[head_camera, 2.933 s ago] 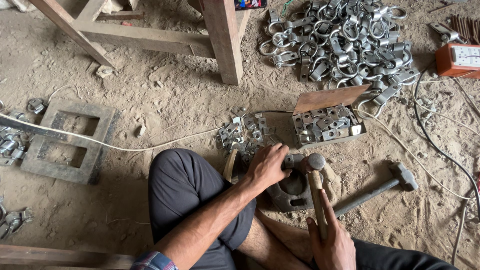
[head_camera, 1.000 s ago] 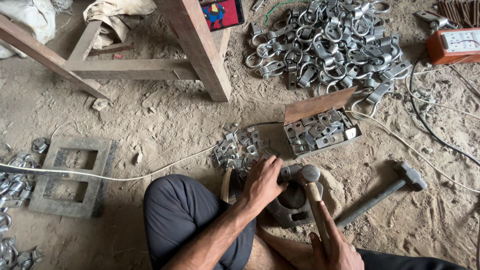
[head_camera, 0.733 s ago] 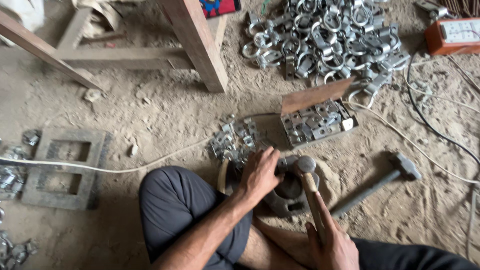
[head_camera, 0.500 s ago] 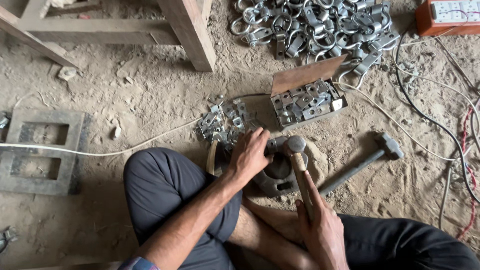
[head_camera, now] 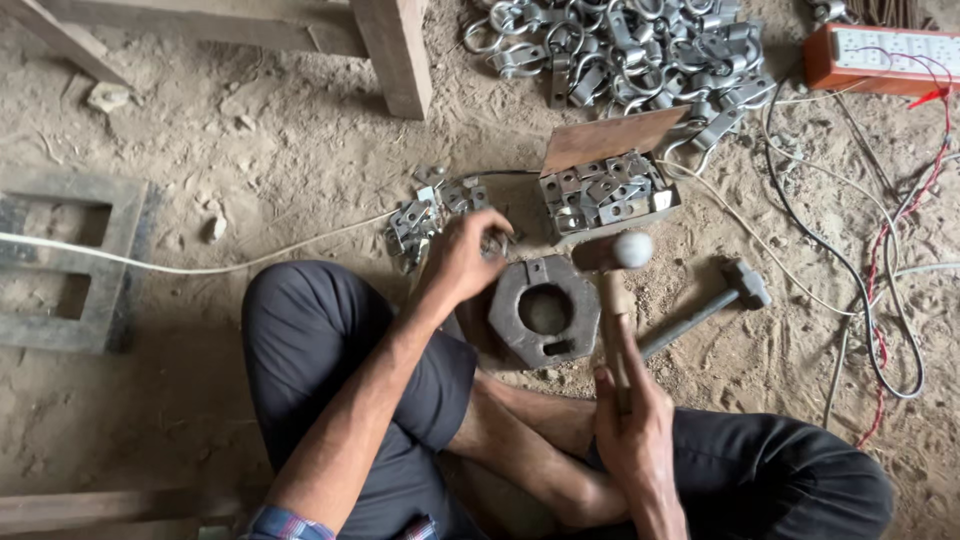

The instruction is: The person sits on the floor and uses a hammer to strike a metal component held against a circular metal die, then places the hammered piece into a wooden box and picks up a new one from a pile.

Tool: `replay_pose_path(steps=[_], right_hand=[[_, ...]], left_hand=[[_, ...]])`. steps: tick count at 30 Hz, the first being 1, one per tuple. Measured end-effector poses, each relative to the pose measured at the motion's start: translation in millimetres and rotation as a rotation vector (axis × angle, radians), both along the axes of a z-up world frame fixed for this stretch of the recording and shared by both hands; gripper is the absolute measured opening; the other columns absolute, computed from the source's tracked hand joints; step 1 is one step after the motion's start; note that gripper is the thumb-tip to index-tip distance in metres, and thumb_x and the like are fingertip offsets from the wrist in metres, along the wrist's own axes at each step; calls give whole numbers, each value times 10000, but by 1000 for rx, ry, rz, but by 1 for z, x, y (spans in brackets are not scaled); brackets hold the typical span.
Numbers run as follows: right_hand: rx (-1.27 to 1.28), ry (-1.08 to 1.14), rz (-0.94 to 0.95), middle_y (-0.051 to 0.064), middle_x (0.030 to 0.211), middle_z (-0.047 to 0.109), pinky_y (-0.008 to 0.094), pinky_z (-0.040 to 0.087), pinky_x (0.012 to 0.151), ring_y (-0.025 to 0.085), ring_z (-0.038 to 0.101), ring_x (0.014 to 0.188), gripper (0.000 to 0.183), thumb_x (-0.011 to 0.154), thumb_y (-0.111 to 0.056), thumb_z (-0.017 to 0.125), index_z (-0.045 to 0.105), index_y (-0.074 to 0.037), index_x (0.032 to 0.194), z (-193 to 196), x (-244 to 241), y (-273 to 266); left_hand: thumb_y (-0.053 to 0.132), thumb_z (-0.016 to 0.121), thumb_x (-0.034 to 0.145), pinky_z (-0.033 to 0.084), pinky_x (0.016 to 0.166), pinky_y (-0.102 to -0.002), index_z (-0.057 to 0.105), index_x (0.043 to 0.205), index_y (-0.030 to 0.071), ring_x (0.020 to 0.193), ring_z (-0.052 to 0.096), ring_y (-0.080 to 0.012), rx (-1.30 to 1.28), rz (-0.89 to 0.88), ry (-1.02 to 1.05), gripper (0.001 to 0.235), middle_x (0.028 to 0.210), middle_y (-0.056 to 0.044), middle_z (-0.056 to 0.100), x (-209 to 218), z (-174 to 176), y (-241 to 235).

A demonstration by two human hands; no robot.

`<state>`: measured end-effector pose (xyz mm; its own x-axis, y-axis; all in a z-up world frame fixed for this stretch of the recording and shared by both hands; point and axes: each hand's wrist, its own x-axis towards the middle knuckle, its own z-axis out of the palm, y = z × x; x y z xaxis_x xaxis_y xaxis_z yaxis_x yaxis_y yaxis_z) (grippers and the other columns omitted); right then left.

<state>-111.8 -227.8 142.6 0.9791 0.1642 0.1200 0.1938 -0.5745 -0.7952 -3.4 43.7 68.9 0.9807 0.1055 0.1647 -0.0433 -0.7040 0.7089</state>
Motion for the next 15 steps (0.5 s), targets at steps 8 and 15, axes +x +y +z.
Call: replay_pose_path(steps=[8, 15], right_hand=[[-2, -331, 67, 175, 964, 708, 319, 593, 562, 203, 702, 680, 620, 1038, -51, 517, 357, -124, 1632, 13, 12, 18], [-436, 139, 144, 196, 732, 696, 459, 559, 485, 318, 668, 537, 679, 1003, -205, 516, 263, -234, 1633, -17, 26, 38]], left_hand=[[-133, 594, 812, 568, 638, -296, 684, 938, 41, 734, 731, -154, -158, 225, -249, 233, 932, -74, 755, 3, 38, 4], [-98, 621, 780, 578, 770, -392, 665, 1034, 100, 911, 747, -306, -62, 120, -293, 325, 972, -99, 752, 0, 31, -10]])
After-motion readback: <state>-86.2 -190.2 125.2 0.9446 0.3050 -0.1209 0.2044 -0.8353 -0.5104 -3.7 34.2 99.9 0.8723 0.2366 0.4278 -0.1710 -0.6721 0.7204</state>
